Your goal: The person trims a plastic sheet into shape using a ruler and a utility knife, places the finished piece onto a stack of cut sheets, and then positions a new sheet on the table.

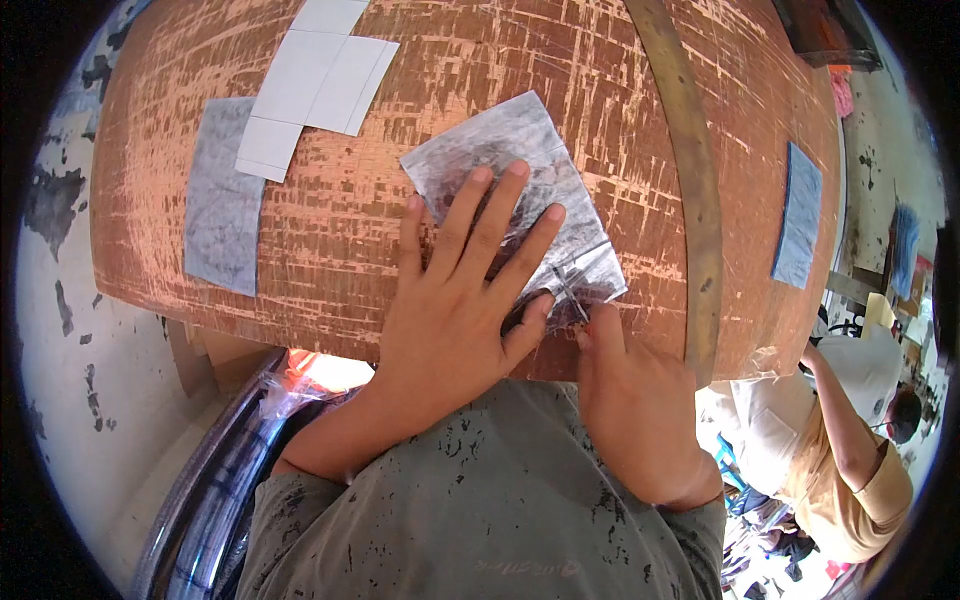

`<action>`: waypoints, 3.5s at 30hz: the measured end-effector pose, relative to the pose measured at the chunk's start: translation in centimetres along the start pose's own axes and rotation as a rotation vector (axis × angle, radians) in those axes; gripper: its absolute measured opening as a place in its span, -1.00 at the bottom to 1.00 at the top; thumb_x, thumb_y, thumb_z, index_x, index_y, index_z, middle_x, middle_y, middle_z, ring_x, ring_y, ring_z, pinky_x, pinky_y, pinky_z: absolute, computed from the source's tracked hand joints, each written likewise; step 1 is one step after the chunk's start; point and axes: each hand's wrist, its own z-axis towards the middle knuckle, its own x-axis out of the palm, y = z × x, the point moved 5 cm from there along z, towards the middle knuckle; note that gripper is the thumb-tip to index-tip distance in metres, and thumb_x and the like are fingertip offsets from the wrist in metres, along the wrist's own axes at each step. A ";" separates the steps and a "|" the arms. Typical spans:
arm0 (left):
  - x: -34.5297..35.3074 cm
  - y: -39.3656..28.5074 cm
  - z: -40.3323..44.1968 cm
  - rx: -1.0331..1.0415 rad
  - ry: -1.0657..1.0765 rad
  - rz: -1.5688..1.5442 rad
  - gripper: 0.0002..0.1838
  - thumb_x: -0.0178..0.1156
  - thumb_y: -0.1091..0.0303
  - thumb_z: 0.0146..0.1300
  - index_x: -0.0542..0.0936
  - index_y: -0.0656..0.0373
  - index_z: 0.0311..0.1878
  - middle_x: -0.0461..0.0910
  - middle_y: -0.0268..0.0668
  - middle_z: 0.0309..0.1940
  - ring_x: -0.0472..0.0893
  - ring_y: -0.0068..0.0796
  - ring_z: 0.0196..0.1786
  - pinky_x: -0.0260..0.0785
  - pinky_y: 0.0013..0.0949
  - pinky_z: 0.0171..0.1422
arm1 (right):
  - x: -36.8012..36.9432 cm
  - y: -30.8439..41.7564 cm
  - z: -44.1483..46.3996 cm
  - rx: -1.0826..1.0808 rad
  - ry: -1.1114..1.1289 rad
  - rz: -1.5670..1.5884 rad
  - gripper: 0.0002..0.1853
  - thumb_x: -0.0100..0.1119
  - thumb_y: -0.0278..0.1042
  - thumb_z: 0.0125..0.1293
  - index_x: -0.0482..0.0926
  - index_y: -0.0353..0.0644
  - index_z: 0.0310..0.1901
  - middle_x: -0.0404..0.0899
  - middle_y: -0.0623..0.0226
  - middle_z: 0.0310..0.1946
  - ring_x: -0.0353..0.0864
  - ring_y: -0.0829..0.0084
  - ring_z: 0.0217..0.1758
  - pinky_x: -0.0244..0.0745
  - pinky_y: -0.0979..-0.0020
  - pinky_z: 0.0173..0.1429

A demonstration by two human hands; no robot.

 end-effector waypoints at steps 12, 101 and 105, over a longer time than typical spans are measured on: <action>0.3 0.4 0.0 -0.053 -0.057 0.016 -0.20 0.26 -0.07 0.44 0.39 -0.16 0.72 0.10 -0.06 0.81 0.10 0.13 0.82 -0.22 0.45 0.79 | -0.6 -0.2 0.5 -0.076 0.078 -0.102 -0.84 0.18 -0.30 0.62 0.46 -0.17 -0.12 0.61 0.08 -0.64 0.72 0.00 -0.54 0.54 -0.01 -0.40; -1.8 0.3 0.1 0.224 0.131 -0.004 -0.17 0.32 0.15 0.18 0.52 -0.11 0.62 0.14 -0.07 0.80 0.13 0.08 0.81 -0.27 0.40 0.85 | -3.5 -3.7 0.7 -0.320 -0.049 -0.082 -0.78 0.38 -0.29 0.48 0.67 -0.11 0.07 0.63 0.23 -0.21 0.71 0.06 -0.29 0.57 0.09 -0.26; -1.7 0.3 0.1 0.171 0.122 -0.174 -0.16 0.36 0.07 0.18 0.52 -0.11 0.62 0.14 -0.08 0.80 0.11 0.07 0.82 -0.27 0.37 0.86 | -3.3 -3.3 0.8 -0.358 -0.012 -0.106 -0.78 0.38 -0.25 0.49 0.67 -0.10 0.07 0.61 0.27 -0.25 0.73 0.13 -0.32 0.56 0.12 -0.31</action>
